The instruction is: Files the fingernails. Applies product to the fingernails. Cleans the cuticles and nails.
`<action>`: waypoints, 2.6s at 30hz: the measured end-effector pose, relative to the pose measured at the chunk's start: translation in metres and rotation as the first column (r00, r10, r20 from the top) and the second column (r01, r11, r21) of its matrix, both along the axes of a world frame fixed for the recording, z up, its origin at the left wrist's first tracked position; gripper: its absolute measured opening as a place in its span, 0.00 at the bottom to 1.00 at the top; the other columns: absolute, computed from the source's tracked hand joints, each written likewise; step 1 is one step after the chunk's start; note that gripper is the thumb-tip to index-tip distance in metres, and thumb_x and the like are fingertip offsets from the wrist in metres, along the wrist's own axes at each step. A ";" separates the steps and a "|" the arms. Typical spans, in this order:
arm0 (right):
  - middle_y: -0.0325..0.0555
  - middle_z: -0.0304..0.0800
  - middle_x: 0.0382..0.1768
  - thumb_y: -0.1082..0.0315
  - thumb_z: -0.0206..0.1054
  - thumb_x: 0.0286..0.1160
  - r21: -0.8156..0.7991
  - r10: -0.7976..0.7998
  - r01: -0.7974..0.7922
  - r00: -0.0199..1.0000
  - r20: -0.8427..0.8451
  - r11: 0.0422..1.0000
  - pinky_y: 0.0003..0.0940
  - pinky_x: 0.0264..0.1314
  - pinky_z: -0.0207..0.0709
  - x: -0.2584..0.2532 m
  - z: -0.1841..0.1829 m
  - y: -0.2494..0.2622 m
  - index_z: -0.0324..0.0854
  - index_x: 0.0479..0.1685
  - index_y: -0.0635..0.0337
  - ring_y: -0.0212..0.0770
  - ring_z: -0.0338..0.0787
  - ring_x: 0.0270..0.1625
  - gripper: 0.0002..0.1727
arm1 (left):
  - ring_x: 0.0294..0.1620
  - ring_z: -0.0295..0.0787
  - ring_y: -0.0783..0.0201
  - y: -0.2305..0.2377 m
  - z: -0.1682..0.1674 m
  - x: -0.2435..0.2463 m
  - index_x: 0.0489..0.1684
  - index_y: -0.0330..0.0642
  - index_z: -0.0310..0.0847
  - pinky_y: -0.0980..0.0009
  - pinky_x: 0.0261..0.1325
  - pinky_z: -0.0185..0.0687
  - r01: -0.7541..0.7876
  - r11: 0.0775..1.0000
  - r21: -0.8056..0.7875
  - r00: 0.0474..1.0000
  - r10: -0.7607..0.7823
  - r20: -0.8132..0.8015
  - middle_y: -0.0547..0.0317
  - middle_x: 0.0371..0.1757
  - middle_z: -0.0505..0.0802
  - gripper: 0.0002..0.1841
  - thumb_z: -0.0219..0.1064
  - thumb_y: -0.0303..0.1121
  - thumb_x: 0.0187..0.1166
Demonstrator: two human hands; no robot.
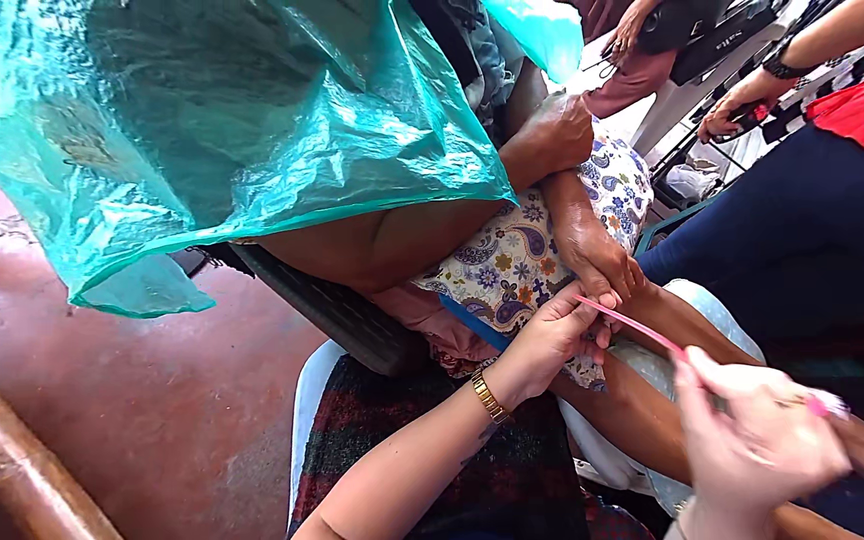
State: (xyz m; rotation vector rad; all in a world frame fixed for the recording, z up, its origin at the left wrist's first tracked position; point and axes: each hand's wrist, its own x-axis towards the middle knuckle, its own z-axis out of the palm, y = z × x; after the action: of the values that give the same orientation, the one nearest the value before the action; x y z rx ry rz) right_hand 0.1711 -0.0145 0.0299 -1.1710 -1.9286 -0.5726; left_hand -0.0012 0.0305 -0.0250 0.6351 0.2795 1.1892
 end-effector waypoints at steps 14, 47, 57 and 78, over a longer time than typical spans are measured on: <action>0.50 0.92 0.25 0.66 0.74 0.73 -0.051 -0.010 0.008 0.998 -0.054 0.999 0.30 0.40 0.76 -0.001 -0.010 0.005 0.94 0.32 0.64 0.38 0.89 0.32 0.09 | 0.33 0.86 0.71 0.000 -0.001 0.001 0.51 0.43 0.76 0.76 0.39 0.85 -0.010 1.000 -0.008 0.999 0.009 -0.047 0.61 0.36 0.88 0.12 0.45 0.30 0.93; 0.48 0.93 0.26 0.68 0.74 0.68 -0.243 -0.132 0.072 0.962 -0.239 0.967 0.17 0.36 0.78 -0.018 -0.018 -0.016 0.94 0.31 0.67 0.27 0.88 0.29 0.09 | 0.38 0.86 0.70 0.004 -0.005 0.000 0.55 0.45 0.75 0.75 0.41 0.85 0.064 0.998 0.002 0.997 -0.064 0.037 0.61 0.42 0.87 0.15 0.40 0.35 0.95; 0.48 0.92 0.25 0.69 0.73 0.69 -0.180 -0.110 0.064 0.960 -0.257 0.982 0.20 0.36 0.76 -0.032 -0.041 -0.020 0.93 0.32 0.68 0.30 0.87 0.28 0.09 | 0.37 0.86 0.70 0.004 -0.003 0.001 0.56 0.44 0.76 0.75 0.40 0.85 0.053 0.999 -0.010 0.998 -0.053 0.029 0.60 0.42 0.87 0.15 0.41 0.35 0.95; 0.46 0.88 0.33 0.66 0.73 0.78 0.094 0.052 -0.047 0.997 -0.052 0.994 0.39 0.62 0.65 0.002 -0.020 0.022 0.95 0.38 0.53 0.41 0.83 0.46 0.06 | 0.33 0.87 0.71 0.003 -0.001 0.000 0.48 0.43 0.76 0.77 0.38 0.85 0.038 0.998 -0.055 0.999 -0.036 0.037 0.61 0.37 0.89 0.14 0.42 0.30 0.93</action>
State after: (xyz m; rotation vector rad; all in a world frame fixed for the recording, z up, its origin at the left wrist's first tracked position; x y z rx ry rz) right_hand 0.1726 0.0076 0.0098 -1.0668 -1.8602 -0.5914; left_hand -0.0008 0.0338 -0.0258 0.5677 0.2685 1.1529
